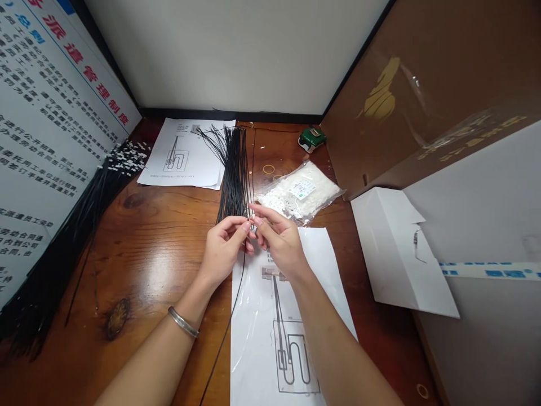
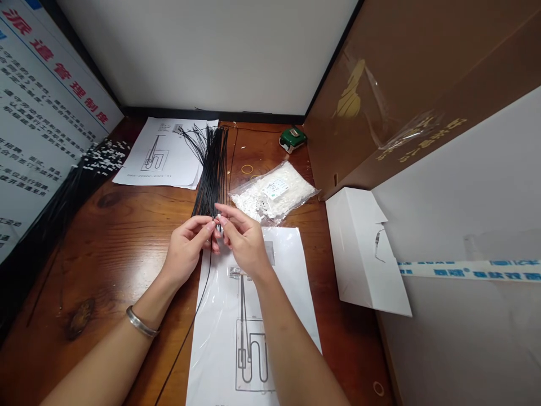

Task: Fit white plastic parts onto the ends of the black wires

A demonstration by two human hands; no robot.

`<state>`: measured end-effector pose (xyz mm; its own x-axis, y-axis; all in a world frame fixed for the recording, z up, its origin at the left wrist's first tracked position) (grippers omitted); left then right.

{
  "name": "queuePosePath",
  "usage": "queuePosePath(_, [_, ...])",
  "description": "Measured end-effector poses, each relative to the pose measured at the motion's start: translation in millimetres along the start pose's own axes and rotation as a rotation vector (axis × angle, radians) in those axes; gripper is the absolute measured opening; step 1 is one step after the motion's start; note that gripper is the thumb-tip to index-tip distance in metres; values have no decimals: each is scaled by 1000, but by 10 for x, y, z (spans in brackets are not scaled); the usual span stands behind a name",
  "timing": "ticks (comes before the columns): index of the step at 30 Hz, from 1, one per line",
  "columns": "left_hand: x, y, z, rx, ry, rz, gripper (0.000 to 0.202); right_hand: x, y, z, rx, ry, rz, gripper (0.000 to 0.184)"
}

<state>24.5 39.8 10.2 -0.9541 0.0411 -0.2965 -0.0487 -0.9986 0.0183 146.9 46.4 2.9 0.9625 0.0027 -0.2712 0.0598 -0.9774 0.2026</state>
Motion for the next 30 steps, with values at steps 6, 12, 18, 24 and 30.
queuePosePath(6, [9, 13, 15, -48, -61, 8, 26, 45, -19, -2, 6, -61, 64, 17])
queuePosePath(12, [30, 17, 48, -81, -95, 33, 23, 51, -7, 14, 4, -65, 30, 12])
queuePosePath(18, [48, 32, 50, -108, -176, 25, 20, 55, 1, 10, -16, -37, -1, 9])
queuePosePath(24, [43, 45, 20, -102, -218, -20, 21, 65, 5, 21, -75, -46, -6, 7])
queuePosePath(30, [27, 67, 7, -74, -235, -44, 21, 94, -3, 34, -105, -49, -12, 7])
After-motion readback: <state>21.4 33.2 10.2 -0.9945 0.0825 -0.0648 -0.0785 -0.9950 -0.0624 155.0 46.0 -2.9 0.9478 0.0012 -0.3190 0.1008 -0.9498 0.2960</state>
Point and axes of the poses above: each hand's wrist, its own y-axis away from the middle knuckle, its own x-axis out of the back of the hand, z = x × y, the point moved 4 cm from there along -y, towards the middle knuckle, and after that the axes turned 9 degrees about -x, right-handed, at the moved point
